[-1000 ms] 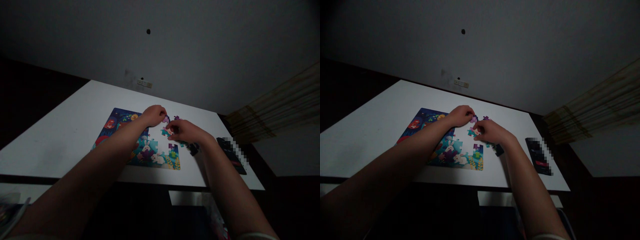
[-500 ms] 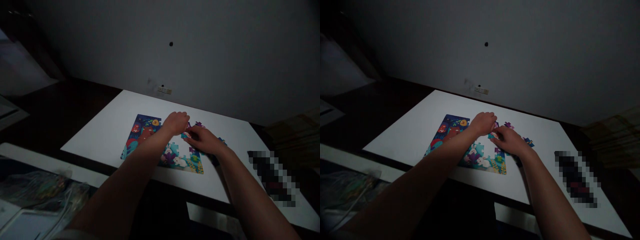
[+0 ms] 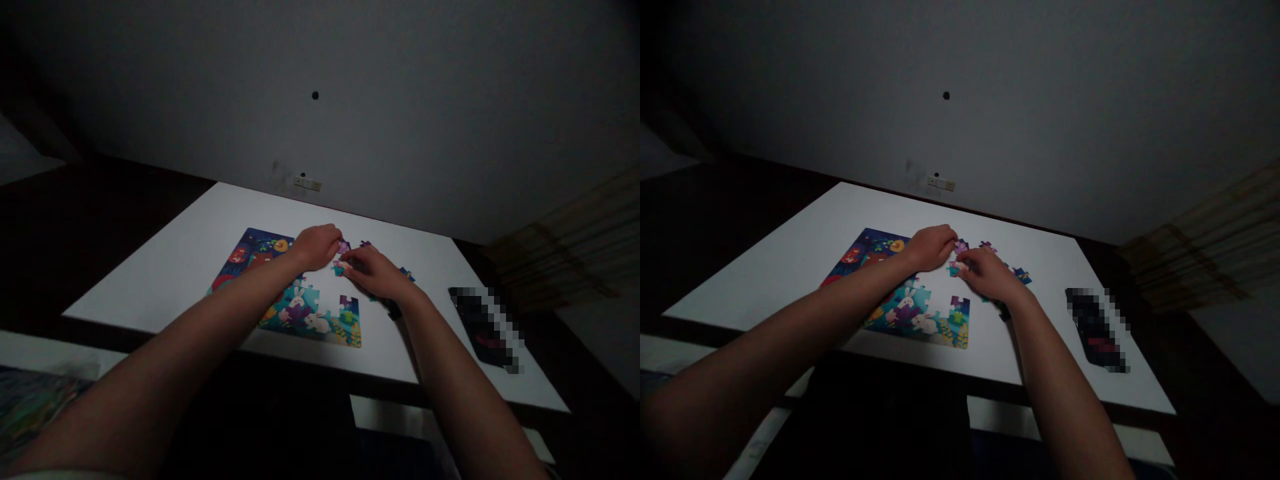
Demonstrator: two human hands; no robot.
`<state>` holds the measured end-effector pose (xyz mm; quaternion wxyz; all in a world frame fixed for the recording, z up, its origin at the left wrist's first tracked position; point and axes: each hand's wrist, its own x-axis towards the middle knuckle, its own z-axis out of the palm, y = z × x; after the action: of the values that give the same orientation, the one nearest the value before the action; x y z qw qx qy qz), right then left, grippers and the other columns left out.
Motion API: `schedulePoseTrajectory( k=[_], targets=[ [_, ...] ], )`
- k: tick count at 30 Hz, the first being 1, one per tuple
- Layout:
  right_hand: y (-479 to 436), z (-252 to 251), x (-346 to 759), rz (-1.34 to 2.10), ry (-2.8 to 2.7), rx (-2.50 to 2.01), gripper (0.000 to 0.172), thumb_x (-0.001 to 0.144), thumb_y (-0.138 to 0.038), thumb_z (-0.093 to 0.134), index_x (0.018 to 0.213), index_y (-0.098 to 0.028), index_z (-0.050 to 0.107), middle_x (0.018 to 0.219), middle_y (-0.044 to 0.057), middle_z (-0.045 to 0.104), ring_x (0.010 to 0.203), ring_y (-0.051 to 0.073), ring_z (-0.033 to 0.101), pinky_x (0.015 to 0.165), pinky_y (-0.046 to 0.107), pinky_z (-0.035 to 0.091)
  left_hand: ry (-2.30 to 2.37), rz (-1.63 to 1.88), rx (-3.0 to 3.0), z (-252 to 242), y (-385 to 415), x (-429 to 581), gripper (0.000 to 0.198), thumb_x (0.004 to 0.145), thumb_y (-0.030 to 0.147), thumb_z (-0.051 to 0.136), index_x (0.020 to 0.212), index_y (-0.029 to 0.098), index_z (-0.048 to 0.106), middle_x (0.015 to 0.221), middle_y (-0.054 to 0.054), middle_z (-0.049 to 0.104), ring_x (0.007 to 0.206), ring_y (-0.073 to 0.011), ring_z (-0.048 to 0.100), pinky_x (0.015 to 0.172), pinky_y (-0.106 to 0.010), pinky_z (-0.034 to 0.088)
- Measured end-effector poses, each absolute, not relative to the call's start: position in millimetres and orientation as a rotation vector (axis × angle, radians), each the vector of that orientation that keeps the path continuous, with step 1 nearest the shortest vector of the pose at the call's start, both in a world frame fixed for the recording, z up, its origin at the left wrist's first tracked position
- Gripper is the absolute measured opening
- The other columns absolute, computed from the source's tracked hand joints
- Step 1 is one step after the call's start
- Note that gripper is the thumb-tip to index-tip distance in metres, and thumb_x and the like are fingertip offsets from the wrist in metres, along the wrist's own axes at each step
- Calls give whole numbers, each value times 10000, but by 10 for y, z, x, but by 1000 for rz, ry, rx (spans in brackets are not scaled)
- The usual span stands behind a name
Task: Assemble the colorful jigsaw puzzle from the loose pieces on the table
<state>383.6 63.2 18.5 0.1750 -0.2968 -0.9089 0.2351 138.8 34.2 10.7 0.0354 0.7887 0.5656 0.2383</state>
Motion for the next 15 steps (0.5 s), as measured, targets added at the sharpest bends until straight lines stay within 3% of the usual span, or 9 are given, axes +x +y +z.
schedulePoseTrajectory(
  k=[3, 7, 11, 15],
  targets=[
    [660, 206, 3862, 646, -2555, -837, 333, 1155, -403, 561, 1287, -261, 831, 1235, 117, 844, 1185, 343, 738, 1141, 520, 512, 1726, 846, 2347, 86, 379, 1332, 342, 1130, 262, 529, 1269, 214, 837, 1302, -132, 854, 1201, -303, 783, 1078, -445, 590],
    [681, 239, 3886, 560, -2544, -871, 331, 1141, -329, 537, 1274, -256, 832, 1250, 121, 832, 1214, 345, 708, 1171, 527, 498, 1772, 861, 2239, 241, 529, 1306, 328, 1108, 239, 558, 1210, 216, 869, 1267, -127, 883, 1176, -295, 788, 1062, -426, 584],
    [665, 252, 3878, 506, -2614, -855, 291, 1137, -440, 642, 1251, -255, 836, 1223, 127, 801, 1216, 359, 671, 1169, 536, 480, 1919, 788, 2094, 402, 717, 1211, 303, 1084, 249, 606, 1149, 226, 901, 1190, -137, 900, 1101, -305, 796, 978, -415, 590],
    [654, 221, 3857, 480, -2710, -889, 415, 1024, -540, 838, 1290, -222, 811, 1273, 161, 752, 1247, 386, 641, 1153, 543, 488, 2073, 800, 2007, 305, 797, 1069, 312, 1066, 248, 612, 1151, 224, 911, 1247, -155, 898, 1138, -331, 797, 979, -426, 597]
  ],
)
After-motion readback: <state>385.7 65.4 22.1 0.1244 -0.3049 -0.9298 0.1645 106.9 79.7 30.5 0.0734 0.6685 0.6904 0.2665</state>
